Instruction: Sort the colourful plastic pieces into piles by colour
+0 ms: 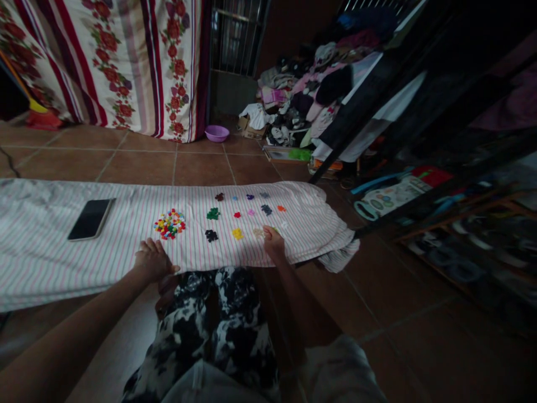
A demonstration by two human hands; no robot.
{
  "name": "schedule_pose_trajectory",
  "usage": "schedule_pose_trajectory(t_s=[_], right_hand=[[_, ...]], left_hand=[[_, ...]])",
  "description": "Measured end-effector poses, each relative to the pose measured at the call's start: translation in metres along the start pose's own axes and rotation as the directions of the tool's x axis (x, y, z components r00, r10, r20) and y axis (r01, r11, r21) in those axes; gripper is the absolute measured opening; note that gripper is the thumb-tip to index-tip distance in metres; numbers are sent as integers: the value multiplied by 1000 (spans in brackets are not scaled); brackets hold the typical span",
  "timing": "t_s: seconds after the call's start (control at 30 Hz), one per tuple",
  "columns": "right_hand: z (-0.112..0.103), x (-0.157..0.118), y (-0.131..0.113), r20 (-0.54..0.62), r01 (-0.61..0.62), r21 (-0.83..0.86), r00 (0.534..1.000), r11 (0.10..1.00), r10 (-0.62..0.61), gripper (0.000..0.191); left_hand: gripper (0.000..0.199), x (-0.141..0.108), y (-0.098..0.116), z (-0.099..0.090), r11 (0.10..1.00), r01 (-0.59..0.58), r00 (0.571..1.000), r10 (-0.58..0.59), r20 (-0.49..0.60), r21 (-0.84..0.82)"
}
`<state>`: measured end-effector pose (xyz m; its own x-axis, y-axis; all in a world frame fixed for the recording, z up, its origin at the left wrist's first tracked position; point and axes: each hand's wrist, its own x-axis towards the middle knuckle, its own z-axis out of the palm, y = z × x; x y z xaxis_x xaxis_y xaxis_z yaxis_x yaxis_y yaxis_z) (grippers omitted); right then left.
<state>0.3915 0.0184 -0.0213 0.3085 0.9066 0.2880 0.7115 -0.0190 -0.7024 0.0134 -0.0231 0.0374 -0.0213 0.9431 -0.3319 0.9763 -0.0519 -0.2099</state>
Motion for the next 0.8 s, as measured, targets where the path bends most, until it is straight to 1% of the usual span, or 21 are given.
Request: schedule_pose_trajectory(t_s=[0.1, 0.23, 0.33, 0.47, 0.57, 0.67, 0.73, 0.8], right_hand=[[-9, 1, 4, 7, -30, 28, 1000, 999, 30, 39], [-25, 2, 10, 32, -84, 55, 996, 995, 82, 37], [-32, 0, 12, 50, -96, 26, 994, 995, 95, 34], [-29, -1, 11, 95, -82, -45, 992, 996, 86, 28], [-21, 0, 8, 124, -21, -46, 992, 999, 27, 27], [-14, 1, 5, 145, 31, -30, 989, 999, -26, 31], [-12, 0, 4, 125, 47, -27, 991, 999, -44, 34], [-12, -1, 3, 74, 71, -37, 995, 997, -68, 34]], left_hand=[[103, 0, -1, 1, 1000, -11, 1000, 11, 2, -9], [105, 0, 0, -1, 1000, 5, 1000, -5, 18, 3], [106, 0, 0, -1, 1000, 10, 1000, -10, 10, -2], [109, 2, 0, 1, 999, 21, 999, -20, 31, -33], [107, 4, 0, 3, 999, 23, 999, -22, 36, -40], [106, 3, 0, 3, 999, 26, 999, -25, 27, -39], [107, 2, 1, 1, 999, 28, 999, -27, 28, -44], [106, 1, 1, -1, 999, 29, 999, -26, 47, -44]])
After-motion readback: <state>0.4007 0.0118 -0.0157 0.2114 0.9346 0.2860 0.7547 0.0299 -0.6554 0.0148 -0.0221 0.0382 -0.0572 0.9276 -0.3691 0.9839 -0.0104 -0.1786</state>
